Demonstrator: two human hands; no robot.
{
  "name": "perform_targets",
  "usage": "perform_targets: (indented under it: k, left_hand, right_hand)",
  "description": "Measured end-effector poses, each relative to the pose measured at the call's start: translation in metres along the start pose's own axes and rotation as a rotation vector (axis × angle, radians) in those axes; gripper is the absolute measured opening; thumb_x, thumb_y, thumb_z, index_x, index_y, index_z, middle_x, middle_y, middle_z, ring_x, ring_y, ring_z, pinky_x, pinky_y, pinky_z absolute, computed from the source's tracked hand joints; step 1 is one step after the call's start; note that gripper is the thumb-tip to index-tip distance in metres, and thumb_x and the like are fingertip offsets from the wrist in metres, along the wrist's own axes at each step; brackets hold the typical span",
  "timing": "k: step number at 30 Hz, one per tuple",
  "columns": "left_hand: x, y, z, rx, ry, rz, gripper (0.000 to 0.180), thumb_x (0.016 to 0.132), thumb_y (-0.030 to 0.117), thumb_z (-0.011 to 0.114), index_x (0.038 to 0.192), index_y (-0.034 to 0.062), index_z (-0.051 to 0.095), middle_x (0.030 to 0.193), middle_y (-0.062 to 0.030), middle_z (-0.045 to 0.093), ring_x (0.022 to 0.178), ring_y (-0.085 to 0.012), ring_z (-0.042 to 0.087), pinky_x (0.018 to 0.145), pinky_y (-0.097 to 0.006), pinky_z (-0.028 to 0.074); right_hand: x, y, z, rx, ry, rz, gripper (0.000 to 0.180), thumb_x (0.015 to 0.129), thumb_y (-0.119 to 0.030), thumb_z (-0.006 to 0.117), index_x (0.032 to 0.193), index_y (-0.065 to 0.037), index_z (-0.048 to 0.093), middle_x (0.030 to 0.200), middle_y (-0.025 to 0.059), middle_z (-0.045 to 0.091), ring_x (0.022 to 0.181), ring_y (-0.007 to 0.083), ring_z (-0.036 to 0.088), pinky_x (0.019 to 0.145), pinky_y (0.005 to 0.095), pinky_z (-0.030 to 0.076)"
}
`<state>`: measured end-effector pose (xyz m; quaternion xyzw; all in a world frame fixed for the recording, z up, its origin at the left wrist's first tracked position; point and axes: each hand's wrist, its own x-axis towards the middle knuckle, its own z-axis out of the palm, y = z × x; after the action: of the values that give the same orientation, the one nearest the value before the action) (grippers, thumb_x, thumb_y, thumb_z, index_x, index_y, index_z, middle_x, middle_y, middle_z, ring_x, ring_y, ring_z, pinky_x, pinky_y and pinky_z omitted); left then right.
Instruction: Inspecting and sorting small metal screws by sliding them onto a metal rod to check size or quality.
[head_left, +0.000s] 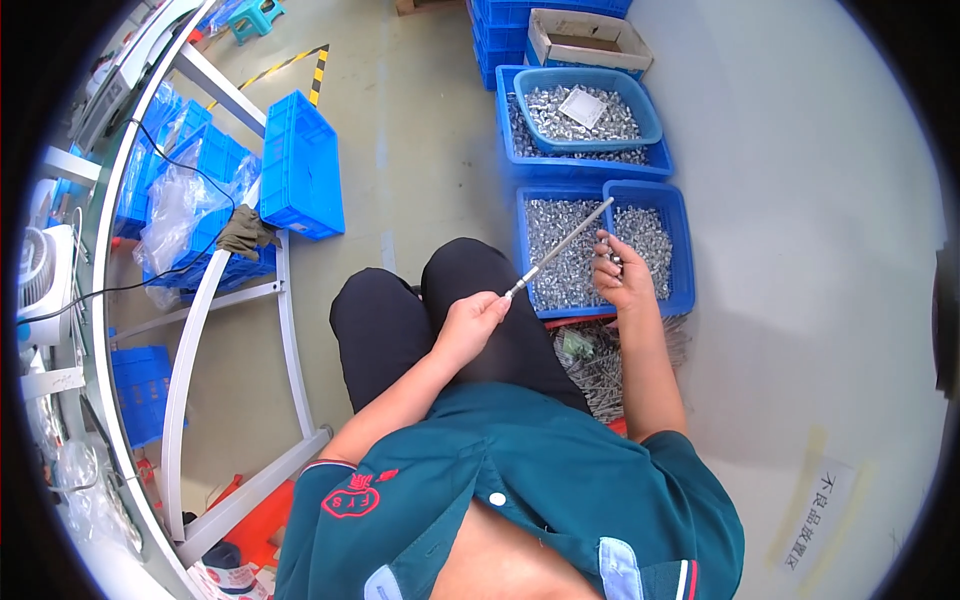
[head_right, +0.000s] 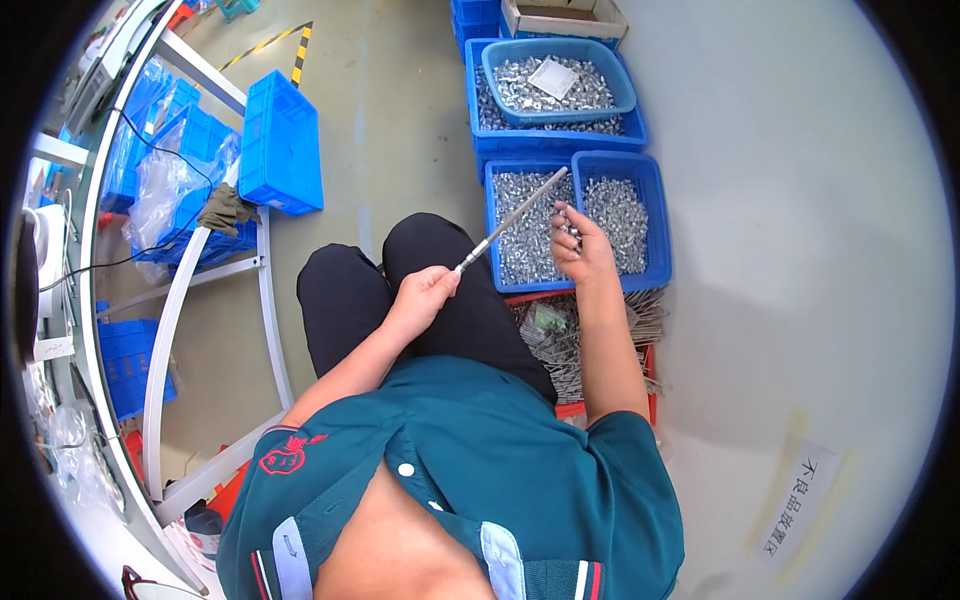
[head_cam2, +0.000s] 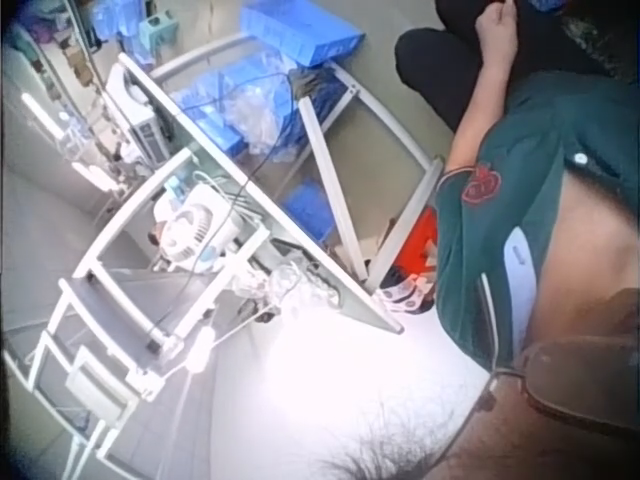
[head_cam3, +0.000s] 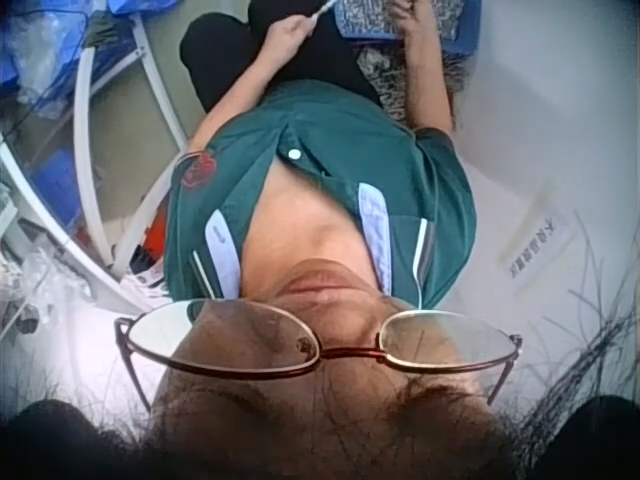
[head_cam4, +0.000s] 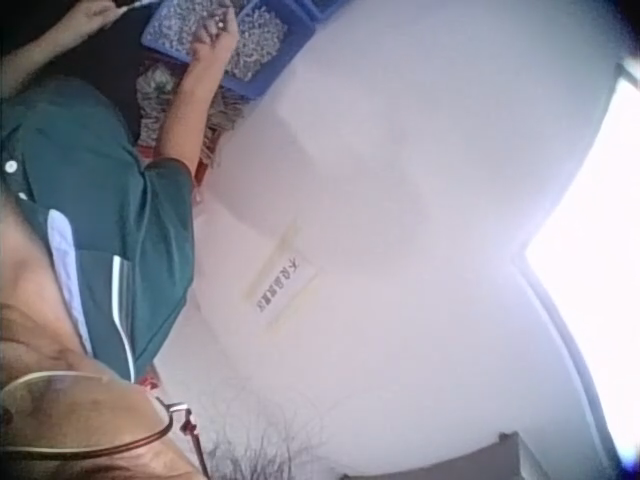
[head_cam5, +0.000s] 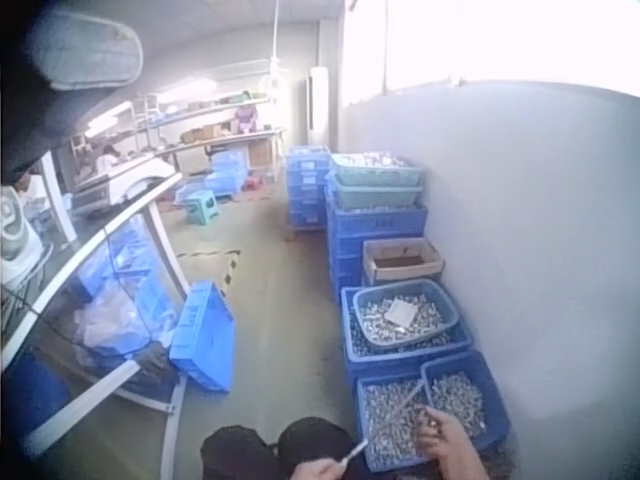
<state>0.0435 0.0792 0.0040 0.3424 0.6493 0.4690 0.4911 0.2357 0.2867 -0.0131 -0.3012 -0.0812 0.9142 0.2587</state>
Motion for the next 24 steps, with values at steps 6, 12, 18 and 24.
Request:
perform_targets:
  k: [6,12,18,24]
  left_hand:
    - [-0.002,-0.007,0.002,0.091,0.039,0.079,0.03,0.089,0.024,0.052,0.069,0.001,0.053,0.054,-0.0005,0.042,0.053,-0.0075,0.038,0.049,-0.027,0.034]
    - [-0.004,-0.009,0.005,0.181,0.042,0.101,0.029,0.088,0.025,0.052,0.073,0.0006,0.056,0.056,-0.0087,0.048,0.051,-0.0153,0.045,0.051,-0.031,0.038]
    - [-0.005,-0.001,0.004,0.246,0.039,0.104,0.028,0.087,0.025,0.052,0.074,0.0009,0.057,0.06,-0.0121,0.053,0.054,-0.0212,0.051,0.053,-0.033,0.04]
    - [-0.002,-0.002,0.003,0.176,0.011,0.062,0.026,0.088,0.02,0.053,0.072,0.0007,0.055,0.059,0.0021,0.044,0.057,-0.0057,0.039,0.052,-0.024,0.035]
  right_hand:
    - [0.001,-0.018,0.009,0.052,-0.193,-0.032,0.023,0.09,-0.028,0.052,0.093,-0.006,0.056,0.067,0.0,0.049,0.046,0.005,0.037,0.034,0.0164,0.025]
    - [0.001,-0.035,0.024,-0.028,-0.145,-0.045,0.021,0.089,-0.025,0.055,0.091,-0.005,0.057,0.067,0.0007,0.047,0.047,0.0047,0.036,0.034,0.0157,0.025]
    - [-0.003,-0.044,0.038,-0.427,-0.06,-0.129,0.013,0.085,-0.015,0.059,0.089,-0.003,0.059,0.064,-0.0007,0.047,0.045,0.0035,0.035,0.035,0.0157,0.023]
    - [-0.009,-0.051,0.053,-0.854,-0.038,-0.116,0.016,0.084,-0.011,0.058,0.095,0.001,0.059,0.062,-0.0023,0.046,0.046,0.0019,0.034,0.037,0.0159,0.022]
